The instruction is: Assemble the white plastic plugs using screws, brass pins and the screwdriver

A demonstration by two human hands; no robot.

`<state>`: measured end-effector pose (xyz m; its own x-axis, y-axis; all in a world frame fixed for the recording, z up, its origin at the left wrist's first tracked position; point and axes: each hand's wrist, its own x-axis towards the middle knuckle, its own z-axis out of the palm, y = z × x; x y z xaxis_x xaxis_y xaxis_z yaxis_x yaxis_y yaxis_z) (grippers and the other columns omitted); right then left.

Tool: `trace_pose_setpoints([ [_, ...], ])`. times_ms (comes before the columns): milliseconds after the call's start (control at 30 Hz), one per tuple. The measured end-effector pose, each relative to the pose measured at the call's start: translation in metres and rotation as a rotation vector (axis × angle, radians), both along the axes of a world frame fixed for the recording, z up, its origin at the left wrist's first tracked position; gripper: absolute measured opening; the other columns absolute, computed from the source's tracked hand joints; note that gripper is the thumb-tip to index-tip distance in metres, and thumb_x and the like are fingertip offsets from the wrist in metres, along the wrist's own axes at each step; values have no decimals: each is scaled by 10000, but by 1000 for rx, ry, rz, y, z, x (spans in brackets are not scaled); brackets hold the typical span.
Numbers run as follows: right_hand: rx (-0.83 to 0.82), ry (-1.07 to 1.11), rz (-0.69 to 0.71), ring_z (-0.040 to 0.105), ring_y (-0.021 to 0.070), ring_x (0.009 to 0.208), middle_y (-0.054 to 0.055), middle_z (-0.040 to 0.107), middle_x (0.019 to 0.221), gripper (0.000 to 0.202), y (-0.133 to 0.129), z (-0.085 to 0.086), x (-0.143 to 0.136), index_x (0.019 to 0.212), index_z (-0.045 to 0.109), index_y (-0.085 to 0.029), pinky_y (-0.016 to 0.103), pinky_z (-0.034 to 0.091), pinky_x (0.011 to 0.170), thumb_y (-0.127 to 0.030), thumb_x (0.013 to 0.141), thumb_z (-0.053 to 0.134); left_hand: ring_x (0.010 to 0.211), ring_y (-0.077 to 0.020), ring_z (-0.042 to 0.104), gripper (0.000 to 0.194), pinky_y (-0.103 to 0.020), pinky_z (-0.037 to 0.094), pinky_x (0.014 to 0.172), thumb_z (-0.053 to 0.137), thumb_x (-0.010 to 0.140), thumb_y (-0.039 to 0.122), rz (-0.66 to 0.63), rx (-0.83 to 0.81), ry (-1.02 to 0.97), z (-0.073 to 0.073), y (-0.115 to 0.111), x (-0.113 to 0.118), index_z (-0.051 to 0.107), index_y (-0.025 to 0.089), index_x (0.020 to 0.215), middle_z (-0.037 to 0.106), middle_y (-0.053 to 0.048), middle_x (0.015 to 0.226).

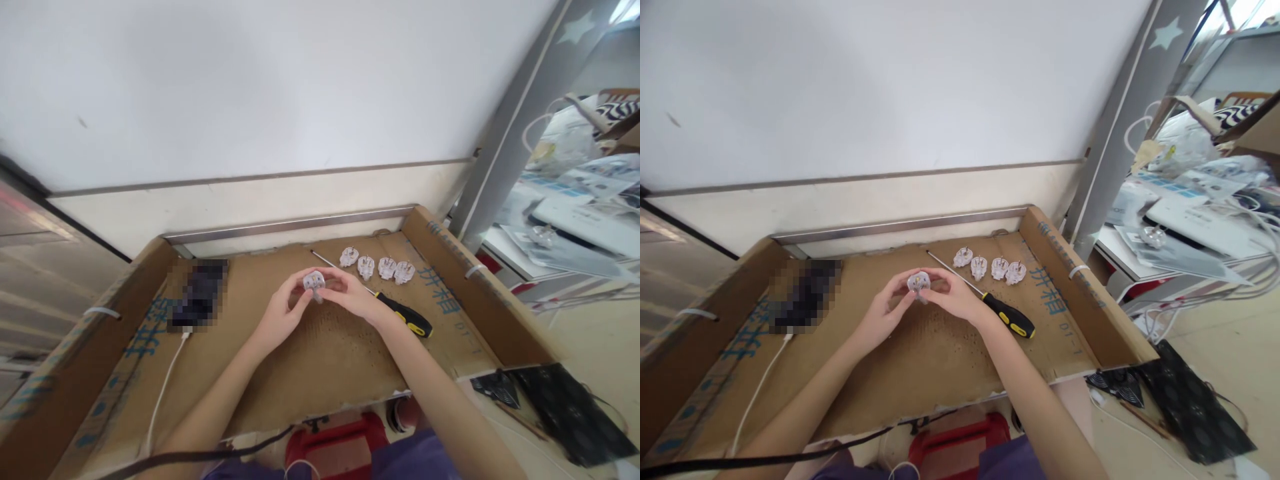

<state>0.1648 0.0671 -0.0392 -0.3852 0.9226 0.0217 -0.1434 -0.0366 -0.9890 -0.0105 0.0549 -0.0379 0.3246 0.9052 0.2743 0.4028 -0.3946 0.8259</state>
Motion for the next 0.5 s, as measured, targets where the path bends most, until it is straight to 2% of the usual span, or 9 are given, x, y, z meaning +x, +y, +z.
trace_pose_setpoints([
  [100,-12,-8,-2,586,113,900,53,596,1076,329,-1,3,0,1076,577,-177,269,502,807,-311,777,594,1036,-196,553,387,-356,440,920,448,887,372,31,68,81,-3,-1,2,471,232,1248,554,-80,1222],
  [200,-5,-29,-29,585,103,823,70,590,1048,332,0,1,-1,1097,555,-137,254,515,709,-313,816,573,993,-195,569,417,-360,453,889,438,888,388,86,123,215,-3,-2,3,443,249,1281,587,-74,1165],
  [300,17,-63,-75,560,76,737,61,581,971,309,2,-2,-1,1076,542,-106,223,502,643,-303,839,563,1015,-218,557,492,-378,439,898,459,863,444,134,240,430,11,-4,-9,411,243,1309,619,-65,1112],
  [333,23,-75,-88,551,71,727,55,575,957,297,3,-3,-1,1073,540,-108,213,498,632,-303,849,550,1045,-233,542,509,-391,423,917,461,851,469,174,295,509,19,-6,-19,422,233,1300,617,-69,1119],
  [400,34,-97,-106,542,67,724,49,566,940,290,4,-4,-1,1078,533,-115,204,492,621,-313,866,525,1084,-264,518,493,-420,384,959,430,842,511,336,380,643,34,-12,-49,497,208,1225,601,-88,1146],
  [500,57,-137,-127,535,67,720,43,560,910,287,4,-4,-2,1070,532,-119,208,490,628,-328,876,507,1140,-309,479,462,-464,338,997,386,833,499,591,329,783,45,-23,-106,582,166,1086,580,-128,1168],
])
